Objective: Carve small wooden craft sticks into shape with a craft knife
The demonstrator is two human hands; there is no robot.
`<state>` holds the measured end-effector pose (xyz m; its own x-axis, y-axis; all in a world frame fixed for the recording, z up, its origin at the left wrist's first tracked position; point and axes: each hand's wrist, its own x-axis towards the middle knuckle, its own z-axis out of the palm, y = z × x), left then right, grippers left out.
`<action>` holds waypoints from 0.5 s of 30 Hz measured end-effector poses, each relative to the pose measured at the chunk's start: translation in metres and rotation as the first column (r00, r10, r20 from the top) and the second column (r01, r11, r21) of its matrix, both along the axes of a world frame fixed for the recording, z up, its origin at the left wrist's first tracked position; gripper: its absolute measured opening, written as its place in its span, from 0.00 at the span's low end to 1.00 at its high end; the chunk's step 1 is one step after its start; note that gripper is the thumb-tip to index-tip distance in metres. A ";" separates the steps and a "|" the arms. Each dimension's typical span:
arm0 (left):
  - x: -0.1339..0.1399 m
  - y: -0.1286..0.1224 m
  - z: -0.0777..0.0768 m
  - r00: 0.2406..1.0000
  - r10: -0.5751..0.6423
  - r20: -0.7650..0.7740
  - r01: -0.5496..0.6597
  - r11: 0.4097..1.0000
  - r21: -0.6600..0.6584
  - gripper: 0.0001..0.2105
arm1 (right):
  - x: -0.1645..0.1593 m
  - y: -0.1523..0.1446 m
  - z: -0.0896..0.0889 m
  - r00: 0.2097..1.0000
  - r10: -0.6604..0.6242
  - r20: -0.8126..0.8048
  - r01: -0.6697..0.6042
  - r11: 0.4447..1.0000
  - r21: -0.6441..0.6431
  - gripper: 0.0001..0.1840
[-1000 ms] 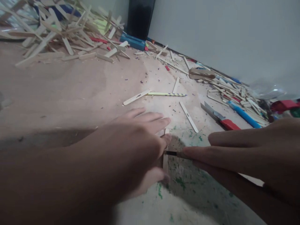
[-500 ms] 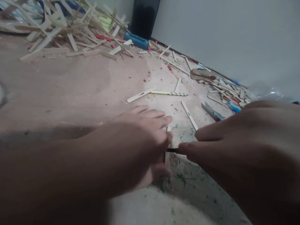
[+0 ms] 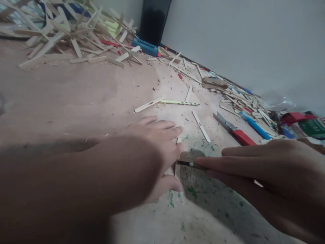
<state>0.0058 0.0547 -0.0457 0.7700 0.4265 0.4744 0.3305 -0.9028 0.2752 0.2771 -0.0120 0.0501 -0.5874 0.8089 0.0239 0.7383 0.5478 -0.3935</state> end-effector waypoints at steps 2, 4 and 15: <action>-0.002 0.002 0.003 1.000 -0.013 -0.011 0.013 1.000 -0.002 0.22 | 0.004 -0.002 -0.005 1.000 -0.013 -0.016 0.013 1.000 -0.002 0.19; -0.003 0.002 0.007 1.000 -0.022 -0.022 0.022 1.000 -0.012 0.22 | 0.008 -0.002 -0.006 0.999 -0.019 -0.035 0.019 1.000 -0.007 0.18; -0.009 -0.004 0.039 0.997 0.003 -0.074 -0.021 0.969 -0.248 0.25 | 0.037 -0.016 -0.009 0.984 -0.167 -0.061 0.172 0.981 0.094 0.14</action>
